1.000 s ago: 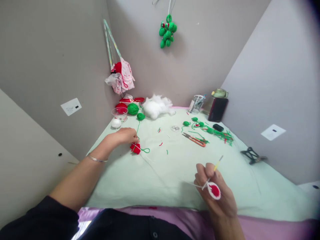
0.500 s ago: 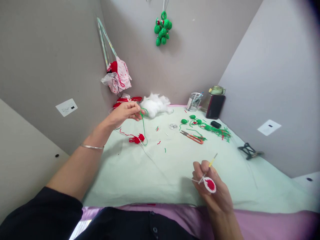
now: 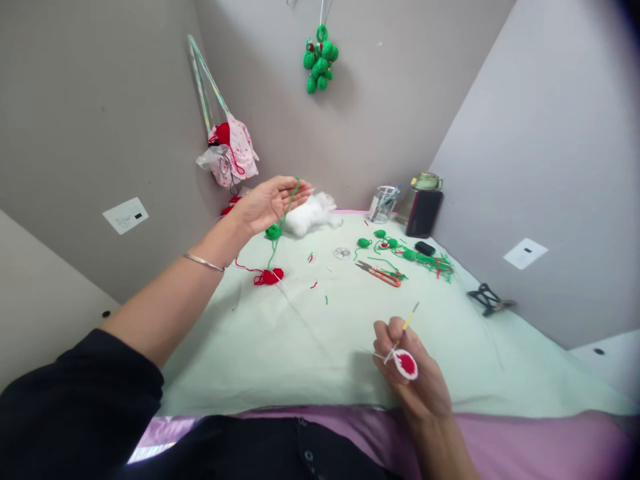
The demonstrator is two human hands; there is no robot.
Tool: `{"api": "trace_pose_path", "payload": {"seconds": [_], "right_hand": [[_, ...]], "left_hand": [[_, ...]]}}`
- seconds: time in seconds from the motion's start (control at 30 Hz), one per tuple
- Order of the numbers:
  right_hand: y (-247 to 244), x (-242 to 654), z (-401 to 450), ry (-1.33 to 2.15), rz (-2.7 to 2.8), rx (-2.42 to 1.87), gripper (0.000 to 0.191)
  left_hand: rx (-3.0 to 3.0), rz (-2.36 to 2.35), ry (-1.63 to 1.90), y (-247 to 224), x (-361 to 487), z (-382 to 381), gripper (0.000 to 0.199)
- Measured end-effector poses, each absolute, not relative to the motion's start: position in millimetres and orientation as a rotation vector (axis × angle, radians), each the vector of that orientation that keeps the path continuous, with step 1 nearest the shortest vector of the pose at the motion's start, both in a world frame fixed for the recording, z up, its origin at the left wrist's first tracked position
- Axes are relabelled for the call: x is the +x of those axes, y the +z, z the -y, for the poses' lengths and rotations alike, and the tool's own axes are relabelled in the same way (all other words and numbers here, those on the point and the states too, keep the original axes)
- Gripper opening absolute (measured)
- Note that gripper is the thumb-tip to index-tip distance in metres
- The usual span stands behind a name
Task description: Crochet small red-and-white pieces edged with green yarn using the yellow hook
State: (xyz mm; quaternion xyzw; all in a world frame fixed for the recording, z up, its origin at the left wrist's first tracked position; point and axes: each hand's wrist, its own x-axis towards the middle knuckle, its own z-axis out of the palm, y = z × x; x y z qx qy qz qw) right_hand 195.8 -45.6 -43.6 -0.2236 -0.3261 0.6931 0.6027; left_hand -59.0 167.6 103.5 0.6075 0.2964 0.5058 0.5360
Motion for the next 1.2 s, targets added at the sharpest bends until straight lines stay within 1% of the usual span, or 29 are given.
{"api": "trace_pose_path", "payload": {"seconds": [0.07,0.1,0.13,0.23,0.27,0.37,0.43,0.47,0.53,0.67,0.8,0.87,1.03,1.2], "right_hand": [[-44,195,45,1.614,0.757,-0.515,0.025],[-44,195,45,1.619,0.756,-0.515,0.025],[-44,195,45,1.624,0.754,-0.513,0.024],[-47,196,46,1.632,0.75,-0.51,0.024],[-47,196,46,1.63,0.748,-0.515,0.024],[-50,196,47,1.617,0.739,-0.546,0.025],[-50,195,47,1.609,0.732,-0.573,0.026],[-50,195,48,1.606,0.728,-0.586,0.026],[-48,194,48,1.605,0.725,-0.611,0.027],[-43,191,45,1.591,0.718,-0.696,0.027],[-35,184,36,1.546,0.675,-0.745,0.034],[-30,179,31,1.54,0.681,-0.761,0.038],[-21,161,25,1.499,0.759,-0.779,0.035],[-19,149,25,1.483,0.868,-0.787,0.03]], "left_hand": [[1.838,-0.886,1.014,101,-53,-172,0.035],[1.983,-0.966,0.921,100,-51,-175,0.036],[2.082,-1.035,0.834,99,-50,-177,0.034],[2.205,-1.202,0.589,94,-51,-185,0.014],[2.238,-1.254,0.497,91,-52,-187,0.011],[2.29,-1.334,0.259,74,-54,-186,0.019],[2.286,-1.329,0.156,56,-52,-179,0.033],[2.272,-1.329,0.137,47,-51,-175,0.037],[2.224,-1.337,0.164,27,-49,-167,0.037],[2.062,-1.313,0.368,3,-44,-156,0.038],[1.814,-1.155,0.664,2,-31,-131,0.029],[1.681,-1.046,0.83,5,-21,-106,0.029],[1.45,-0.892,1.052,8,-1,-42,0.023],[1.43,-0.882,1.191,2,5,-18,0.012]]}}
